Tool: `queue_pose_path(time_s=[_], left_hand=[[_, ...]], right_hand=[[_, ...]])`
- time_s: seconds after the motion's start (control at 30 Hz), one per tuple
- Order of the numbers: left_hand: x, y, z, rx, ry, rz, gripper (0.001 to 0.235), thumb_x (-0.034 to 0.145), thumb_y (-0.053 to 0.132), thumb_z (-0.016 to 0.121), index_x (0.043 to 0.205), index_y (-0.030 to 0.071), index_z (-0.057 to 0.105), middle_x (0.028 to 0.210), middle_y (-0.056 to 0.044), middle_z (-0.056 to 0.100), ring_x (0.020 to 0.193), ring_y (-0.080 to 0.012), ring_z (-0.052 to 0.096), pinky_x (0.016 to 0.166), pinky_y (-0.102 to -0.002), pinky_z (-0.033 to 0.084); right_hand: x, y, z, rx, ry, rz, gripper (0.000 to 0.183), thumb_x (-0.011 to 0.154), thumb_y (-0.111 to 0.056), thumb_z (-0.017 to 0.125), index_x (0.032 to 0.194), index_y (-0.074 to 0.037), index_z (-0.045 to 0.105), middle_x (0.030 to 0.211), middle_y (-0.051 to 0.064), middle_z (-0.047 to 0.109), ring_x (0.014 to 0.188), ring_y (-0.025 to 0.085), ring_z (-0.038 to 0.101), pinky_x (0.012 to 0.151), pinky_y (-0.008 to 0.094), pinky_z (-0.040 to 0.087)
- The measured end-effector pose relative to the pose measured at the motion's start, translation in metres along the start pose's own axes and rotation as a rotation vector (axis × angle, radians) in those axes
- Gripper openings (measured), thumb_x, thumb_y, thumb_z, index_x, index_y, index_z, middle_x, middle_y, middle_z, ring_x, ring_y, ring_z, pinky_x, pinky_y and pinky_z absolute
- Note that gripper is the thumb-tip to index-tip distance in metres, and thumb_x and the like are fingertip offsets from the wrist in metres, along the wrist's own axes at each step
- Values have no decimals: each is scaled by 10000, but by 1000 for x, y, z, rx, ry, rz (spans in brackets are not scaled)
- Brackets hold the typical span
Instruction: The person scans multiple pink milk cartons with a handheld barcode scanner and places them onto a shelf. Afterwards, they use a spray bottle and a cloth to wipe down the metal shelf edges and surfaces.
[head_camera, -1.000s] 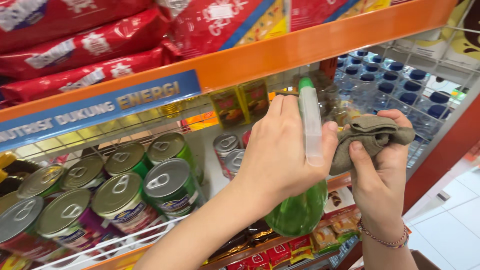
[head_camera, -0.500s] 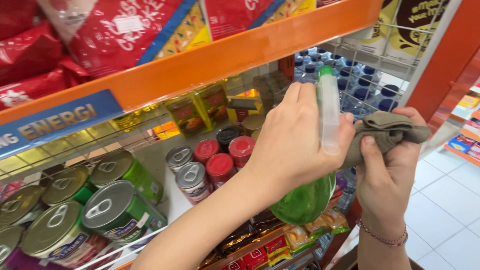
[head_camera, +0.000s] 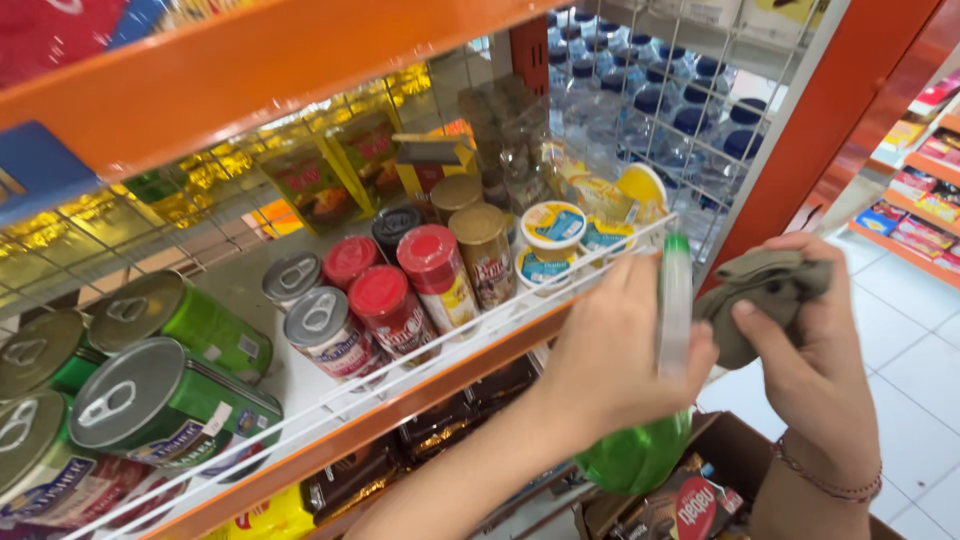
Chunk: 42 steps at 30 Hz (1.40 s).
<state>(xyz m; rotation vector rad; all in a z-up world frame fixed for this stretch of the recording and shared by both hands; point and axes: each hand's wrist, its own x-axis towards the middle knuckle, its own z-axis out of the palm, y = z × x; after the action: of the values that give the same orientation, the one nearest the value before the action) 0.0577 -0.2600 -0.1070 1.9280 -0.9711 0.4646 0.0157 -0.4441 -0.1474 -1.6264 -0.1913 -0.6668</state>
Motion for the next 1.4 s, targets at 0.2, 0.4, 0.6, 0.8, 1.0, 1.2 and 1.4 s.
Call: queue_pose_path(time_s=[0.2,0.4,0.6,0.8,1.0,1.2,1.4], left_hand=[[-58,-29,32,-57,-125,-136,471,854,251,671,1170,-75,544,1058,-261,576,917,-458,636,802,-505,543],[-81,-52,41,-21,-98,-210,420,874,260,676,1101,-69,545,1027,-249,580,924,-454,641,821,-503,546],[-109,-54,10,-41,10,-204,484,881,222,670,1212,-98,521,1083,-271,566,920,-462,636,804,-494,555],[-151,-53,-31,-28,44,-296,479,839,196,682,1197,-87,538,1021,-245,555,858,-452,619,749,-500,526],[-203,-53,-81,9,141,-349,407,842,135,682,1162,-79,551,1021,-237,554,875,-456,613,747,-486,528],[-261,-47,-135,-4,211,-373,344,856,125,662,1150,-37,584,1039,-196,584,899,-407,654,792,-437,569],[-326,-43,-198,24,272,-355,370,861,132,676,1171,-45,577,1068,-214,581,933,-419,646,809,-443,566]], right_hand=[[-31,38,5,1,-89,238,515,925,83,557,1386,-92,408,1130,63,595,1033,113,583,854,256,502],[-46,56,14,-47,-118,264,490,925,80,549,1363,-85,406,1156,53,598,1069,109,577,909,256,497],[-58,53,35,-56,-182,281,470,957,76,555,1375,-78,407,1173,65,560,1094,108,555,926,261,491],[-77,49,71,42,-312,311,478,941,78,541,1368,-75,389,1222,50,571,1125,94,564,958,249,492],[-102,42,123,22,-453,305,498,940,89,544,1386,-70,388,1200,54,551,1091,91,551,941,241,473],[-136,19,184,76,-518,370,509,938,76,551,1391,-83,381,1149,51,558,1037,85,553,890,246,479],[-183,-9,251,94,-545,338,512,939,92,545,1398,-73,387,1198,45,532,1090,91,526,939,245,456]])
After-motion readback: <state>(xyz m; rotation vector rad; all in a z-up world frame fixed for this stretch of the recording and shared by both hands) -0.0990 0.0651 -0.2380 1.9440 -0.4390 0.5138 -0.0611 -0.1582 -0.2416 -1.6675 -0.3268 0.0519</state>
